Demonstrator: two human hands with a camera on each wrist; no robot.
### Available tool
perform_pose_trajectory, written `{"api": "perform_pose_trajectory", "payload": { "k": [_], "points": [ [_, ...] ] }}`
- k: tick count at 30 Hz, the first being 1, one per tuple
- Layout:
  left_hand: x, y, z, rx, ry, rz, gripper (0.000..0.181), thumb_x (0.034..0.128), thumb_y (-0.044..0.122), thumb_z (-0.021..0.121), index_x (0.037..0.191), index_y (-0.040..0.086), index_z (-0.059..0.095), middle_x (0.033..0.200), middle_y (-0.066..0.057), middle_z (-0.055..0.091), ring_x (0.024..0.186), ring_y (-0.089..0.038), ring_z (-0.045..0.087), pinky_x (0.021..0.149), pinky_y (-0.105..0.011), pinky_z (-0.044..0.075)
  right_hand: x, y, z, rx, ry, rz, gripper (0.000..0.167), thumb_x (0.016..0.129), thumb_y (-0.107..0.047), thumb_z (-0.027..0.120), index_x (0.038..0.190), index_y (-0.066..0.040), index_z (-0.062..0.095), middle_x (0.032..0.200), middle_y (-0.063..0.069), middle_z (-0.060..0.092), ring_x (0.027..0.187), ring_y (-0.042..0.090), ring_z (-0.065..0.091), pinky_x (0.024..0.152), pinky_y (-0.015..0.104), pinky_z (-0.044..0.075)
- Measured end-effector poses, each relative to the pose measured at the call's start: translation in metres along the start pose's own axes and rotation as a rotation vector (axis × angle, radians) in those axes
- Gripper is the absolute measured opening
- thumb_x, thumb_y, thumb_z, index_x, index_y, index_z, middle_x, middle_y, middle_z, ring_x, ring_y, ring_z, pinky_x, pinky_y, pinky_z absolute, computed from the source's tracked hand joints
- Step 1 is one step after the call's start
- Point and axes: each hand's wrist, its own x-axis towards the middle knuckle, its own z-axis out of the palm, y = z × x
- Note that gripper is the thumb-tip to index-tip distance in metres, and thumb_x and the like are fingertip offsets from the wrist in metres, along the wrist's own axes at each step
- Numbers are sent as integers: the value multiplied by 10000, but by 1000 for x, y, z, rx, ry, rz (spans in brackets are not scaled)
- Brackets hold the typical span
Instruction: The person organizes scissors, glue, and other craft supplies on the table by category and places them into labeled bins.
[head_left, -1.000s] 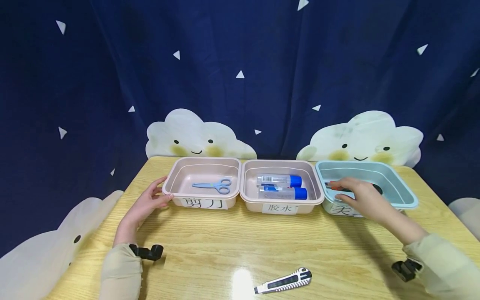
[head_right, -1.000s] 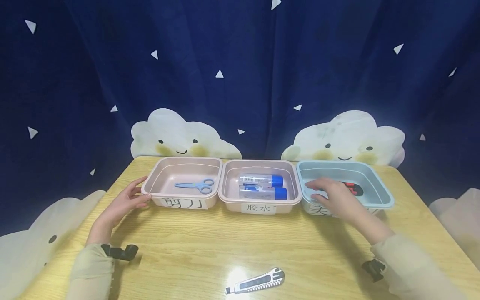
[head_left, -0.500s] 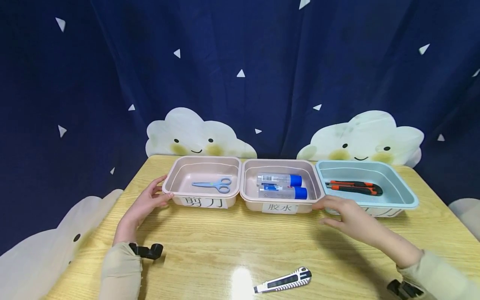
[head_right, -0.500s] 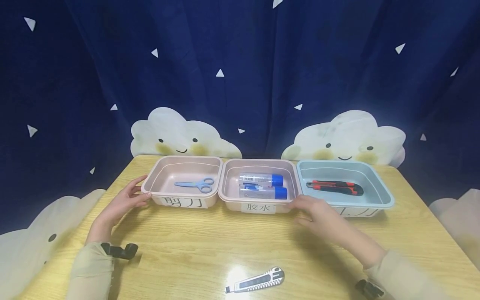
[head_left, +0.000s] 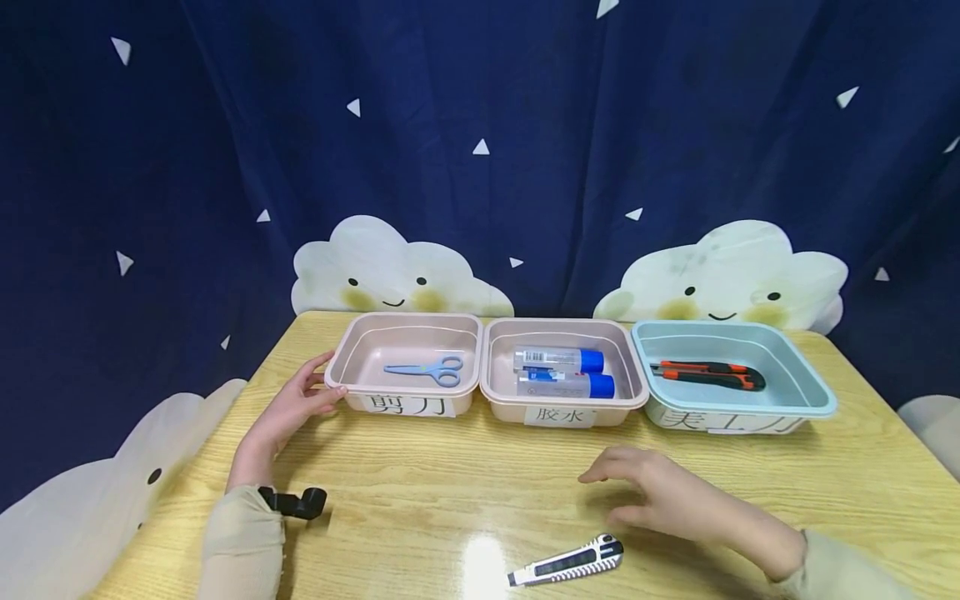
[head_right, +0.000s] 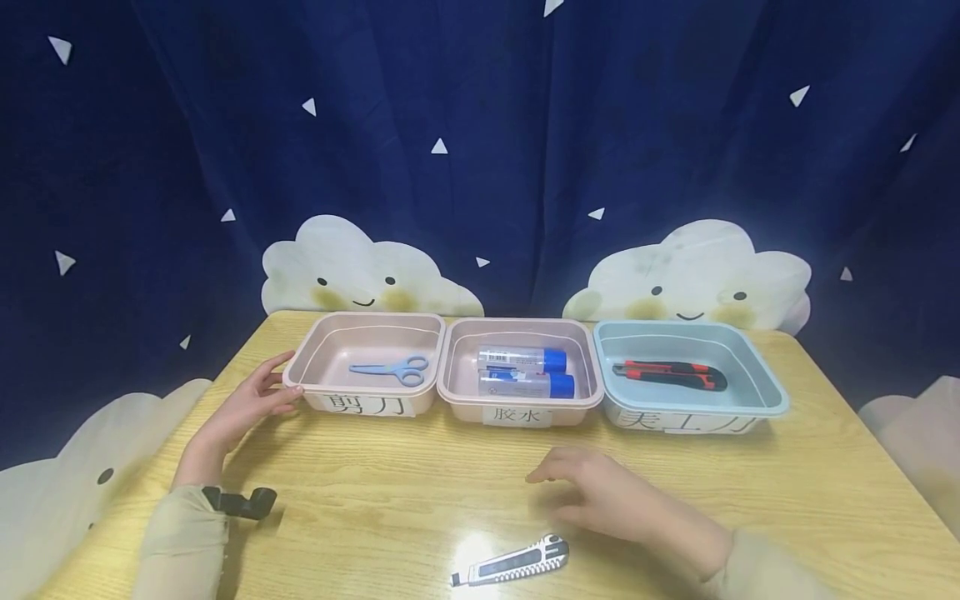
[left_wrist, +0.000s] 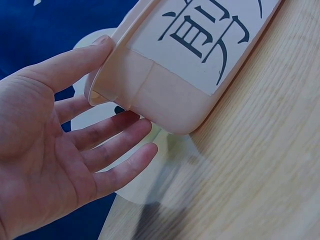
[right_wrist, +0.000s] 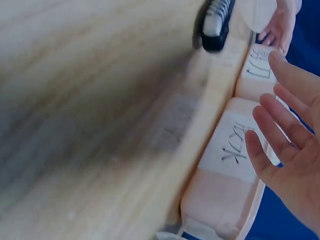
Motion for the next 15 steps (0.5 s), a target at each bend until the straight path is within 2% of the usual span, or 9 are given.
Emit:
{"api": "perform_pose_trajectory", "payload": {
  "k": [7, 12, 15],
  "points": [
    [0, 2, 0, -8, 1, -12, 763, 868, 290, 617, 1461, 170, 153, 1303, -255, 381, 1030, -235, 504, 886, -441, 472, -3, -3, 17, 105, -138, -23, 484, 725, -337, 744, 1168, -214, 592, 1073, -128, 584, 959, 38, 530, 817, 259, 471],
    [0, 2, 0, -7, 2, -11, 763, 868, 290, 617, 1461, 168, 153, 1305, -261, 378, 1030, -226, 511, 881, -428, 477, -2, -4, 28, 117, -206, -51, 532, 719, -459, 700, 1195, -255, 573, 1079, -155, 562, 936, 13, 515, 801, 245, 465],
    [0, 1, 0, -12, 0, -10, 765, 868, 287, 617, 1462, 167, 150, 1308, -265, 377, 1047, -258, 509, 884, -432, 474, -1, -5, 32, 116, -239, -61, 515, 733, -468, 682, 1200, -282, 566, 1072, -166, 543, 916, -5, 493, 759, 217, 457]
  ]
}}
